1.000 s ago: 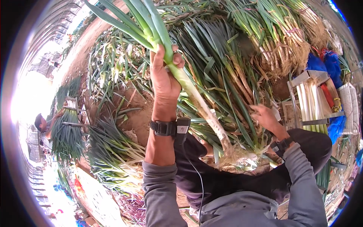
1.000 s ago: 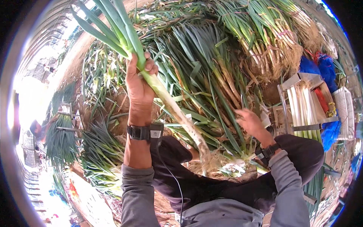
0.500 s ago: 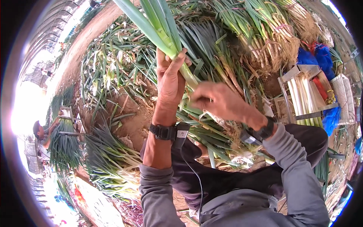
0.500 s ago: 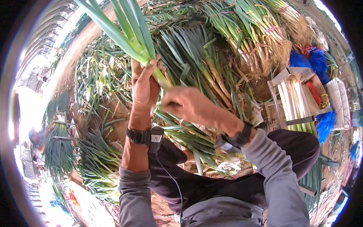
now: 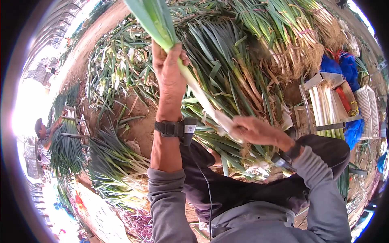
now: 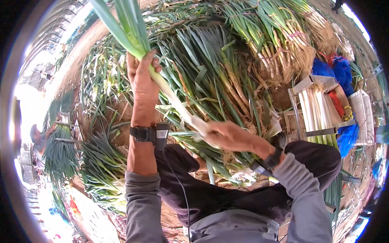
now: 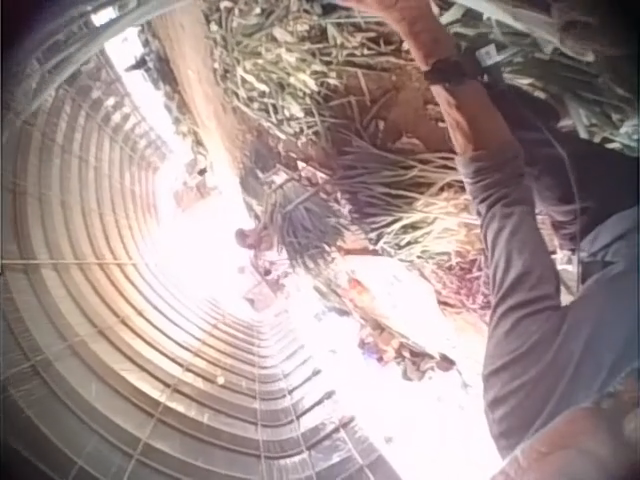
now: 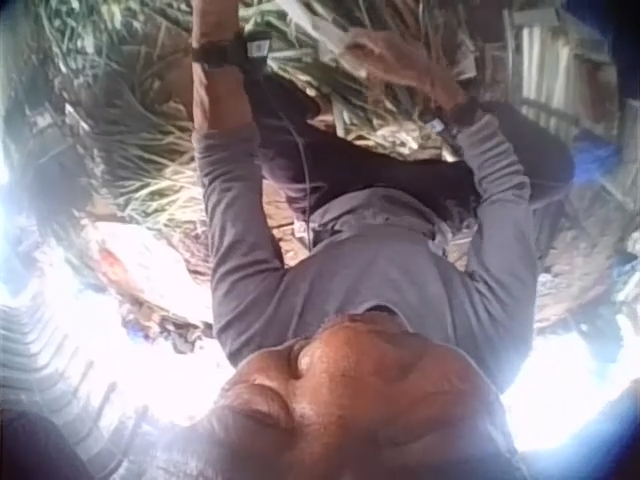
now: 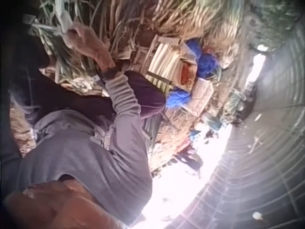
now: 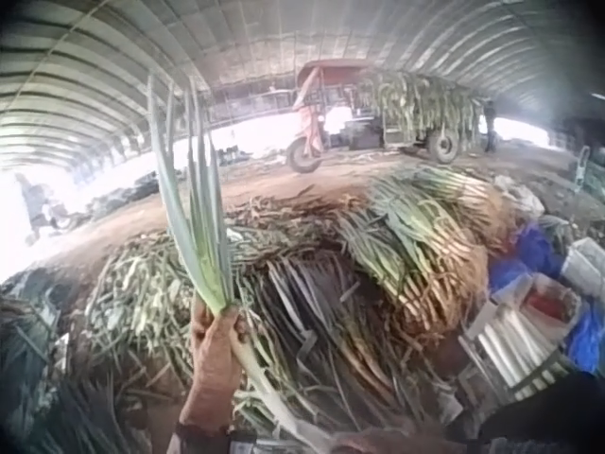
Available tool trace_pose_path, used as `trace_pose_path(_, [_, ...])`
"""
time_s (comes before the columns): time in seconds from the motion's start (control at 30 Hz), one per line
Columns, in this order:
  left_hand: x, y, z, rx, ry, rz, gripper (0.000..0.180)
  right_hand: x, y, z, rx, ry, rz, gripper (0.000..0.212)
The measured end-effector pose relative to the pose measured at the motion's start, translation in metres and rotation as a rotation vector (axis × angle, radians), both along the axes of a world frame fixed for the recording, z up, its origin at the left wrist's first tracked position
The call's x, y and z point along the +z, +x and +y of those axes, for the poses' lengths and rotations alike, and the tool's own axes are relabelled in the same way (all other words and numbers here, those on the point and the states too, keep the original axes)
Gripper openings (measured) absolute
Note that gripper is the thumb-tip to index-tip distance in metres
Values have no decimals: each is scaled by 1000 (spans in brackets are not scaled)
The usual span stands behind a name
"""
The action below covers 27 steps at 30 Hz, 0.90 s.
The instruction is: Peeling outer skins and cleaning green onions by hand and with a small scraping tool.
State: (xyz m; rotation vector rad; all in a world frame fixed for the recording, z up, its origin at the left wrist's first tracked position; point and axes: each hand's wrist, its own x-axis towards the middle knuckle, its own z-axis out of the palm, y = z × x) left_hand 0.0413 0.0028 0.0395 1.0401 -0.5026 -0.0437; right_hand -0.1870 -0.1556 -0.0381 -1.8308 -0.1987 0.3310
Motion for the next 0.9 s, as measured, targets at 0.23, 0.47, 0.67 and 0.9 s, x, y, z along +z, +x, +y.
trace_pose_path(0.23, [-2, 16, 16, 32, -100, 7, 54, -209, -120, -47, 405, -652, 435, 49])
trace_pose_path(0.47, [-3, 7, 5, 103, -138, 20, 68, -24, 3, 18, -416, -541, -602, 38])
trace_pose_path(0.67, [-9, 12, 10, 18, -204, 183, 48, -28, 60, 36, -616, -568, -914, 33])
trace_pose_path(0.9, [-4, -2, 10, -335, -315, 265, 40, 6, 62, 26, -513, -39, -661, 28])
